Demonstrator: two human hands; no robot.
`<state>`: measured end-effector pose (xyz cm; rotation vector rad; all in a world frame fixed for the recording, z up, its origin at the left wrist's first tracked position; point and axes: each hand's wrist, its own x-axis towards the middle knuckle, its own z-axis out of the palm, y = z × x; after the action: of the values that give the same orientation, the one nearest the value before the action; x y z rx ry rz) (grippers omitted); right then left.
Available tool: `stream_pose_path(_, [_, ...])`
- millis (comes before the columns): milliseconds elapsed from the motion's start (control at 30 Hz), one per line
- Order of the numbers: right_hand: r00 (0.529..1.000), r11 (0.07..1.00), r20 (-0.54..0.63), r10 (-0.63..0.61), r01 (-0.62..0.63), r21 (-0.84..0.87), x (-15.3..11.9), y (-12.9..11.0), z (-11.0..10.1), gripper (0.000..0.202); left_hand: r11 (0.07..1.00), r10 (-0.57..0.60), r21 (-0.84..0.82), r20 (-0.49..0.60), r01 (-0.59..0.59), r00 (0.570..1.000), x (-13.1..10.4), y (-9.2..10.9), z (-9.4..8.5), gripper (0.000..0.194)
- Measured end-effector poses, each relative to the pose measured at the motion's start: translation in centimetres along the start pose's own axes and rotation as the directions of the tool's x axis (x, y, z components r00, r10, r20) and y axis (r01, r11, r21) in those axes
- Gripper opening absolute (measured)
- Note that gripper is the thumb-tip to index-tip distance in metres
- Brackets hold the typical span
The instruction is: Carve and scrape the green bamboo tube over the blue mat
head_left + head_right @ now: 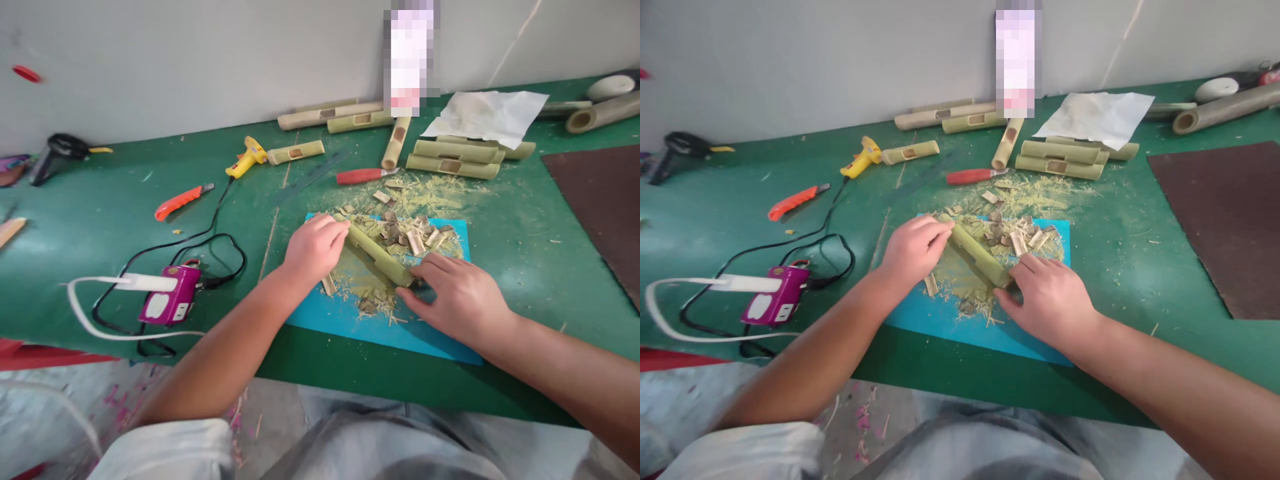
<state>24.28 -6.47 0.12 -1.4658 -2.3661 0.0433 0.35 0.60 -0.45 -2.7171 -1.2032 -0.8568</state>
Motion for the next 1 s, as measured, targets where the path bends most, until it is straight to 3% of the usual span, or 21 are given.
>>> stream_pose_path(167, [1.0,1.0,0.008,-0.013,0.013,0.019,0.1,0.0,0.1,0.024,0.963,0.231,-0.183,0.171,-0.199,0.958,-0.8,3.2,-0.1,0.027])
stream_pose_path(233, [1.0,1.0,0.001,-0.006,0.006,0.018,0.1,0.0,0.1,0.026,0.974,0.182,-0.164,0.141,-0.159,0.973,-0.8,2.5,0.0,0.026])
stream_pose_path(367, [1.0,1.0,-0.002,0.0,0.0,0.007,0.1,0.0,0.0,0.029,1.0,-0.008,-0.018,-0.018,0.008,1.0,-0.1,-0.1,0.1,0.023])
stream_pose_path(567, [1.0,1.0,0.006,-0.023,0.023,0.012,0.0,0.0,0.1,0.025,0.957,0.248,-0.191,0.156,-0.217,0.956,-0.8,3.2,0.2,0.026])
stream_pose_path(767, [1.0,1.0,-0.001,0.009,-0.009,-0.009,0.1,-0.1,0.1,0.028,1.0,0.011,-0.019,-0.014,-0.011,1.0,0.0,0.3,0.2,0.023])
stream_pose_path(933, [1.0,1.0,0.0,-0.023,0.023,0.008,0.0,0.0,0.1,0.024,0.964,0.218,-0.181,0.133,-0.193,0.967,-0.7,3.4,0.3,0.026])
stream_pose_path(1000, [1.0,1.0,-0.015,-0.019,0.019,0.007,0.0,0.1,0.1,0.025,0.968,0.2,-0.174,0.11,-0.179,0.974,-0.7,2.7,0.3,0.025])
